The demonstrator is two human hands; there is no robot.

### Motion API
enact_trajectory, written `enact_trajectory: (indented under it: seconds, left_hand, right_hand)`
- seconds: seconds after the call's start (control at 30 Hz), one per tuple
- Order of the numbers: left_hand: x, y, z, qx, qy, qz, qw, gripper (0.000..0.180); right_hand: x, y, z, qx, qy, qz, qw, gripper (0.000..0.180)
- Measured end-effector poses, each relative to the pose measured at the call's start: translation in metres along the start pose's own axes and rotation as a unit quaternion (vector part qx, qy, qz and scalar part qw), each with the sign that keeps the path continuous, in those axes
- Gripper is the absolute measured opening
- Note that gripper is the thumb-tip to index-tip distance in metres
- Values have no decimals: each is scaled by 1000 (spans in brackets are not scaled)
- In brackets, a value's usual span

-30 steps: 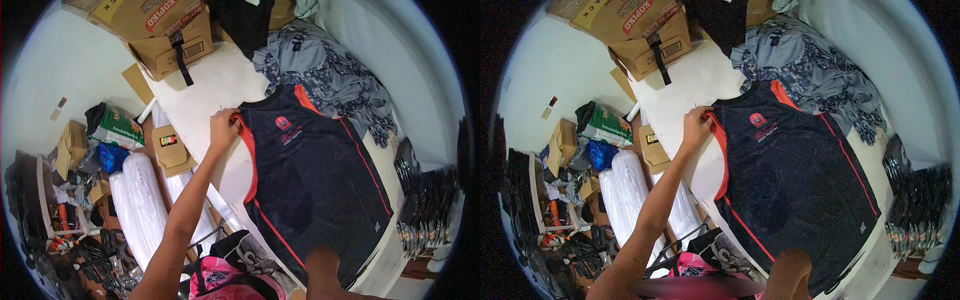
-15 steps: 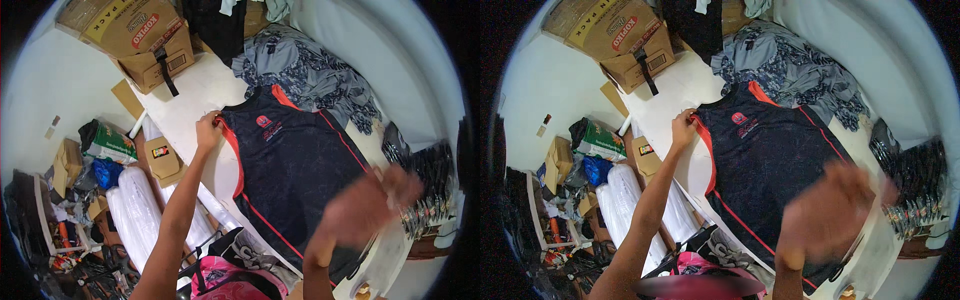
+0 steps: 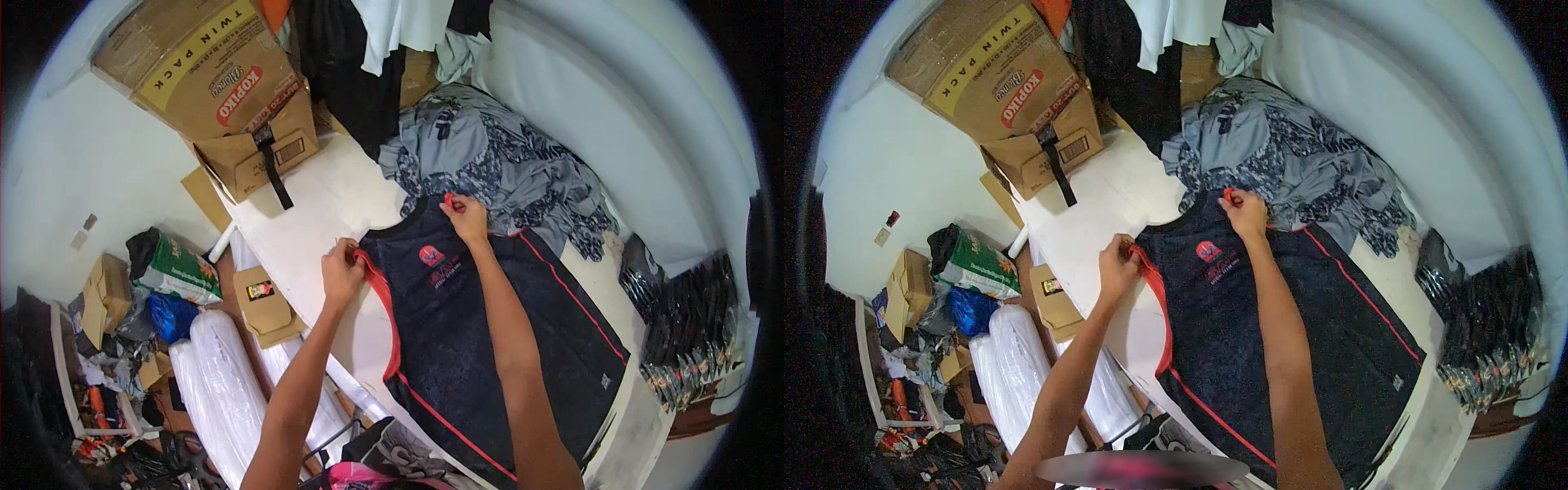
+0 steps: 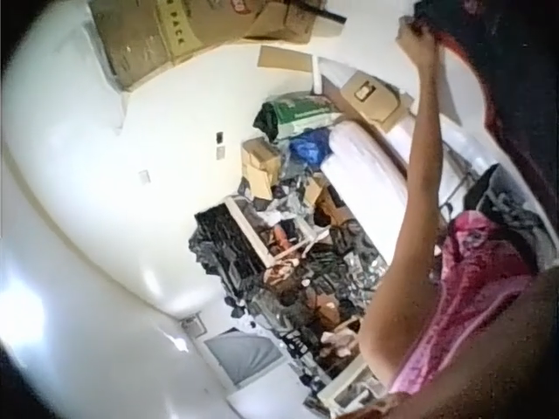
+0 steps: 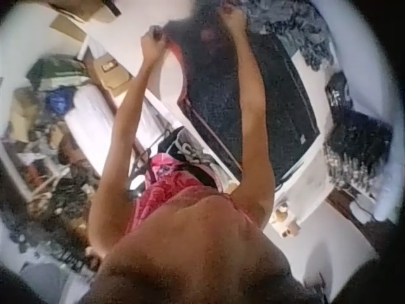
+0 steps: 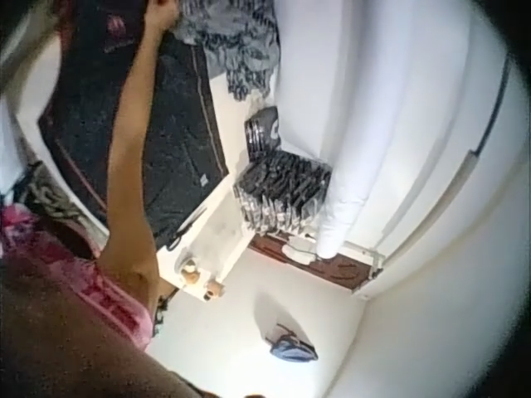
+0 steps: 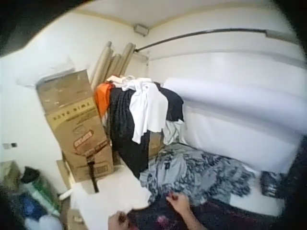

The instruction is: Folding a shirt and placing it into a clear plastic bag.

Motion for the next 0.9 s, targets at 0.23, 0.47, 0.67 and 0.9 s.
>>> enact_trajectory:
  seconds: [0.23, 0.47, 0.67, 0.9]
  left_hand:
    - [-4, 7, -1, 24, 54, 106, 993, 15]
    - [-13, 6, 4, 39, 56, 26, 997, 12]
    - [13, 12, 0, 51, -15, -60, 997, 29]
    - [34, -13, 2, -66, -153, -232, 958, 54]
  right_hand:
    - [7, -8, -31, 6, -33, 29, 999, 16]
    - [1, -20, -24, -4, -74, 159, 984, 26]
    - [-93, -2, 54, -51, 162, 96, 981, 55]
    - [-94, 88, 175, -191, 33, 128, 973, 82]
Point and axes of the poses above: each hand's wrist, its own z-axis away from the middle knuckle, its own y-axis out of the back of the hand, x = y × z, the point moved 4 cm from there along -z, towards the middle knuckle, and after that the axes turned 15 degrees about -z, right-handed, at the moved point
